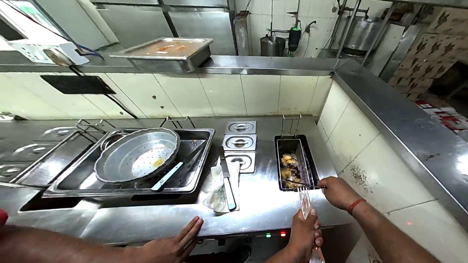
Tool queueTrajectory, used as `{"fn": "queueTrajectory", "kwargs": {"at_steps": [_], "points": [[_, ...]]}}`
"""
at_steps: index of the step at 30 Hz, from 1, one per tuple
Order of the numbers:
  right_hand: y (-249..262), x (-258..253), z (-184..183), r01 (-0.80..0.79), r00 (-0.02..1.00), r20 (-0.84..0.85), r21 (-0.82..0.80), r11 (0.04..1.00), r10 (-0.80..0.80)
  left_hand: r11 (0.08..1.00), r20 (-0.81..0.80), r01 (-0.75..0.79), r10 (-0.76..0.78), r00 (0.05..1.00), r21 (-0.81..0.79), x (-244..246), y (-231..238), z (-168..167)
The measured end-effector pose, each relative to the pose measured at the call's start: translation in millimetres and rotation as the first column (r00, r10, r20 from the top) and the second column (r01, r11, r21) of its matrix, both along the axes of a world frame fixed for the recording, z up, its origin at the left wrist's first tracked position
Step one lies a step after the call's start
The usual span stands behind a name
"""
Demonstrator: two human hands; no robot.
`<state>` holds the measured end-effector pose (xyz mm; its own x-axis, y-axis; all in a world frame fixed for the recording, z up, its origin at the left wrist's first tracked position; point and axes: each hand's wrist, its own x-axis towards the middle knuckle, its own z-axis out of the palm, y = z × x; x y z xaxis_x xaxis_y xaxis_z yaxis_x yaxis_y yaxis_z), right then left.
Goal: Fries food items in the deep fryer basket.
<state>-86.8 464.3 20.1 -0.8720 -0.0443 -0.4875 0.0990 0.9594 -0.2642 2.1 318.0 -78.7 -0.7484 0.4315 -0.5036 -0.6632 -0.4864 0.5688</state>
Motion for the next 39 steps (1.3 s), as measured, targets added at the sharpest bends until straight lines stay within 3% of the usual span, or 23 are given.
{"fn": "queueTrajectory", "kwargs": {"at_steps": [7,19,31,39], "points": [[-12,12,-16,-0.017,1.000,0.025,0.004,1.000,0.017,1.000,0.020,-0.021,0.021,1.000,-0.003,-3,0,-3],[-4,20,2,0.005,1.000,-0.019,0.024,1.000,-0.004,1.000,0.032,-0.028,0.028,0.999,0.000,-6,2,-3],[-11,14,12,-0.021,0.998,0.062,0.127,0.992,0.014,0.999,0.020,-0.032,0.032,0.999,-0.016,-4,4,-5],[-8,35,23,0.006,1.000,-0.003,0.114,0.993,-0.005,0.999,-0.017,-0.034,0.034,0.999,-0.011,-2,6,-10]]}}
